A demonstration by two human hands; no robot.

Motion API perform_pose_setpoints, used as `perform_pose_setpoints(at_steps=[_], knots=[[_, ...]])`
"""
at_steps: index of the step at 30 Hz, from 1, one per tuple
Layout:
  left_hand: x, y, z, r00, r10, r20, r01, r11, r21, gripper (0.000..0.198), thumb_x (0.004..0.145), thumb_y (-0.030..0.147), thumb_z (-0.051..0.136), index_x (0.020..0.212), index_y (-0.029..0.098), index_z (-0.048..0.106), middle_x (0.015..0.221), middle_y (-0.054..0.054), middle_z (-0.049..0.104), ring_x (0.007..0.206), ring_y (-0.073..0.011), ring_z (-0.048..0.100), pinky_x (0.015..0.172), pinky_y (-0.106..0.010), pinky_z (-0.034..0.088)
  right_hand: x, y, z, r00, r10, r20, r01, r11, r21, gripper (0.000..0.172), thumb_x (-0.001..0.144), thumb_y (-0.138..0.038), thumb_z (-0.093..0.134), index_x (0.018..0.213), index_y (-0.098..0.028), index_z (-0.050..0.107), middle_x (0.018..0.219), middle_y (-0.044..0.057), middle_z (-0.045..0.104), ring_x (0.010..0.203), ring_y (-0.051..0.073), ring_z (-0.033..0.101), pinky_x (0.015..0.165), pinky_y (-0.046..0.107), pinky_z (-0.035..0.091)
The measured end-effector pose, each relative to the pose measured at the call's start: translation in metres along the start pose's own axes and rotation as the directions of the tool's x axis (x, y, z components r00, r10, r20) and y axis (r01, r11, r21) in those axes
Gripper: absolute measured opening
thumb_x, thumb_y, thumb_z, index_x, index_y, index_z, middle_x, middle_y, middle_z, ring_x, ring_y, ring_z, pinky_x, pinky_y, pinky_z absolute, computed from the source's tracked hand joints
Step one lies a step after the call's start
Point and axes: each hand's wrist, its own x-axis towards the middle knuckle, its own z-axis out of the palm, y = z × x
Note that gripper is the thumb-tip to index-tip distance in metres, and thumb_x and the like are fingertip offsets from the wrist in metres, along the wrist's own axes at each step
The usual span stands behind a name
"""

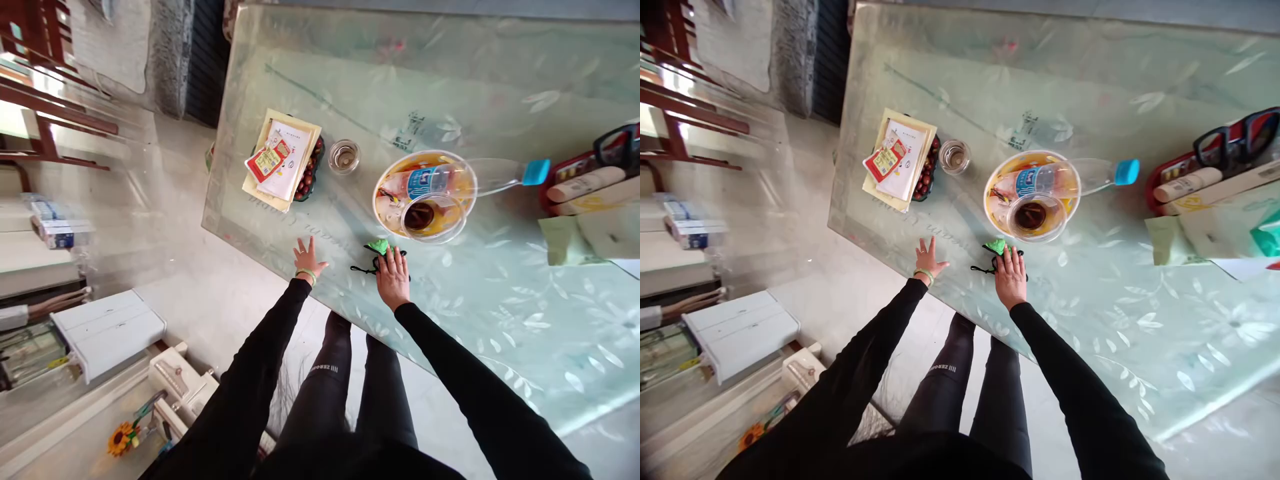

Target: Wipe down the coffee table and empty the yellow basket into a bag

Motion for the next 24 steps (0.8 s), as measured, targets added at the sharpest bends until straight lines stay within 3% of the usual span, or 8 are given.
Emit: perform_pose_setpoints(at_steps=[4,7,13,16,18,21,23,24], knots=[[0.008,-0.016,0.008,0.996,0.078,0.051,-0.085,0.984,0.154,0.121,0.084,0.053,0.083,0.174,0.016,0.009,0.178,-0.030,0.003,0.166,-0.0437,0.011,0.134,-0.055,0.018,0.007,0.000,0.001,1.000,-0.021,0.007,0.021,1.000,-0.018,0.054,0.100,-0.023,0.048,0.152,-0.009,0.057,0.174,0.019,0.032,0.165,0.035,0.020,0.132,0.061,0.023],[0.009,-0.016,0.010,0.992,0.113,0.059,-0.122,0.972,0.202,0.118,0.088,0.054,0.078,0.173,0.012,0.009,0.178,-0.031,0.008,0.166,-0.0437,0.010,0.134,-0.054,0.018,0.036,-0.018,0.003,0.996,-0.078,0.034,0.079,0.997,-0.008,0.055,0.101,-0.021,0.045,0.154,-0.010,0.055,0.174,0.018,0.032,0.166,0.033,0.019,0.133,0.060,0.022],[0.004,-0.014,0.013,0.993,0.108,0.037,-0.112,0.985,0.132,0.112,0.090,0.054,0.075,0.174,0.017,0.012,0.179,-0.028,0.009,0.162,-0.0519,0.021,0.130,-0.062,0.026,0.153,-0.072,0.010,0.980,-0.198,0.027,0.196,0.979,0.049,0.055,0.105,-0.021,0.040,0.158,-0.009,0.051,0.176,0.018,0.028,0.166,0.032,0.018,0.133,0.061,0.020],[0.004,-0.019,0.012,0.990,0.135,0.040,-0.138,0.988,0.070,0.110,0.089,0.051,0.078,0.174,0.018,0.017,0.178,-0.029,0.007,0.161,-0.0546,0.022,0.127,-0.065,0.029,0.214,-0.098,0.016,0.982,-0.187,-0.009,0.188,0.981,0.056,0.056,0.107,-0.022,0.038,0.161,-0.011,0.046,0.177,0.017,0.026,0.166,0.031,0.016,0.133,0.062,0.018],[0.005,-0.028,0.001,0.981,0.188,0.058,-0.188,0.982,0.008,0.103,0.087,0.045,0.082,0.171,0.018,0.030,0.178,-0.029,0.009,0.162,-0.0531,0.019,0.128,-0.065,0.027,0.235,-0.114,0.022,0.988,-0.146,-0.054,0.149,0.988,0.044,0.057,0.107,-0.021,0.038,0.163,-0.011,0.043,0.178,0.016,0.024,0.167,0.032,0.014,0.134,0.063,0.016],[-0.005,-0.042,-0.043,0.940,0.312,0.137,-0.260,0.916,-0.306,0.070,0.089,0.041,0.080,0.152,0.016,0.060,0.172,-0.024,0.037,0.161,-0.0438,0.033,0.131,-0.056,0.029,0.207,-0.128,0.031,0.991,-0.106,-0.082,0.107,0.994,0.014,0.058,0.106,-0.017,0.037,0.163,-0.012,0.045,0.176,0.015,0.028,0.167,0.033,0.015,0.133,0.063,0.018],[-0.028,-0.048,-0.087,0.830,0.525,0.188,-0.267,0.670,-0.693,0.048,0.094,0.047,0.072,0.130,0.017,0.076,0.152,-0.018,0.064,0.149,-0.0357,0.054,0.126,-0.047,0.041,0.153,-0.129,0.035,0.992,-0.128,-0.009,0.128,0.992,-0.011,0.055,0.104,-0.014,0.038,0.156,-0.013,0.056,0.172,0.016,0.038,0.165,0.033,0.023,0.132,0.061,0.025],[-0.043,-0.051,-0.110,0.726,0.667,0.166,-0.218,0.453,-0.865,0.045,0.092,0.053,0.071,0.119,0.018,0.080,0.142,-0.016,0.072,0.141,-0.0335,0.062,0.121,-0.044,0.048,0.122,-0.127,0.038,0.986,-0.155,0.057,0.157,0.987,-0.026,0.053,0.102,-0.013,0.042,0.151,-0.015,0.061,0.170,0.015,0.042,0.163,0.033,0.029,0.131,0.058,0.029]])
